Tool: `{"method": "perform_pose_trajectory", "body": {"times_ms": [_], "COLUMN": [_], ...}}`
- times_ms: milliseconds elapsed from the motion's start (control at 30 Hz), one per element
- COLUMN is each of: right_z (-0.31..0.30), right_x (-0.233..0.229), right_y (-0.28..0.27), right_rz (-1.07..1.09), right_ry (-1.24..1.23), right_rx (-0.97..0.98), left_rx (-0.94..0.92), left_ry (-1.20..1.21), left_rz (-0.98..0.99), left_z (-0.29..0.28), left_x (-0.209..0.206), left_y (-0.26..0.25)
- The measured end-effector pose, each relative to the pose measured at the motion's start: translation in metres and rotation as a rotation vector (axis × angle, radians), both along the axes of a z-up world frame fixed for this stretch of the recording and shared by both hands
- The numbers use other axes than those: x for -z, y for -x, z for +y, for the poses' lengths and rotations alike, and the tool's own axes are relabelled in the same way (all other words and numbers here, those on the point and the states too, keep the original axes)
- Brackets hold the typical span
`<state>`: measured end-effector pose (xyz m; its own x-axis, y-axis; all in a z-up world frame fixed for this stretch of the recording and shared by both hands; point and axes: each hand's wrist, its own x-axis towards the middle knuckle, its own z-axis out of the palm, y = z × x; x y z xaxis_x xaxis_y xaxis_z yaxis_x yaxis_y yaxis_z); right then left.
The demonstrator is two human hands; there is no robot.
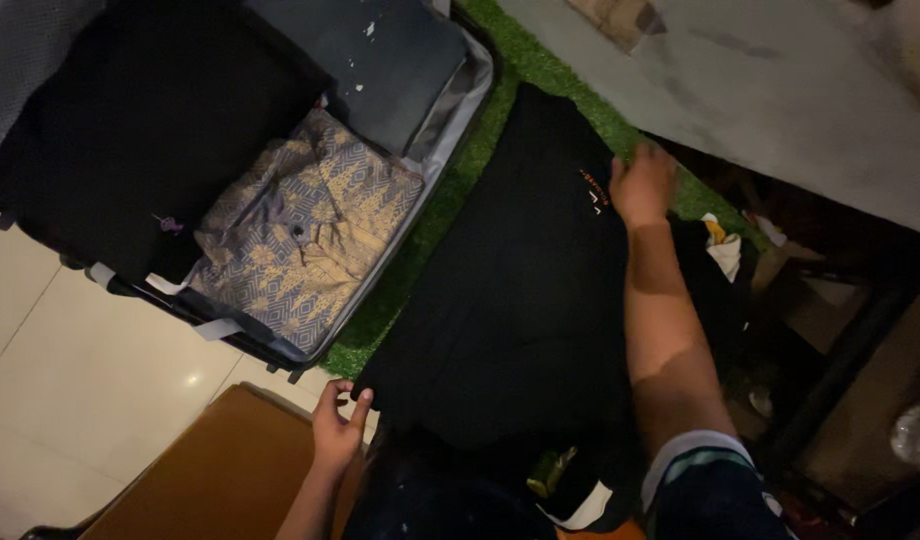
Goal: The person folds several shirts by hand on a green surface and places them into an open suitcase.
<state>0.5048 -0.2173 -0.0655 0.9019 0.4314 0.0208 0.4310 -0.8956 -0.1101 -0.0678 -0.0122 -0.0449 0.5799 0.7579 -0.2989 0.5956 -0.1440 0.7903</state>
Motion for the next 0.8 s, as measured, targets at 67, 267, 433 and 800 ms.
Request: {"method": "perform_pose_trajectory", "body": {"times_ms": [67,267,433,800], "right_z": [-0.016,-0.039,-0.025,0.028], "right_x": [0.005,0.021,0.004,-0.01], "right_y": [0.002,-0.02,-0.025,0.08], "right_rz": [-0.026,0.237,0.011,0.159], "right_ry": [0.037,0.018,-0.166,-0.265], "right_rx": [0.019,0.158,0.121,0.058], "left_rx": [0.055,-0.094,0.045,0.571], "left_ry": [0.074,0.687,0.175,-0.477], "left_rz": [-0.092,0.1,0.115,-0.001], "left_z": [0.003,-0.002,-0.007,-0.025], "left_x": [0.015,0.051,0.014,-0.072], "left_y": [0.011,0.042,0.024,-0.111]}}
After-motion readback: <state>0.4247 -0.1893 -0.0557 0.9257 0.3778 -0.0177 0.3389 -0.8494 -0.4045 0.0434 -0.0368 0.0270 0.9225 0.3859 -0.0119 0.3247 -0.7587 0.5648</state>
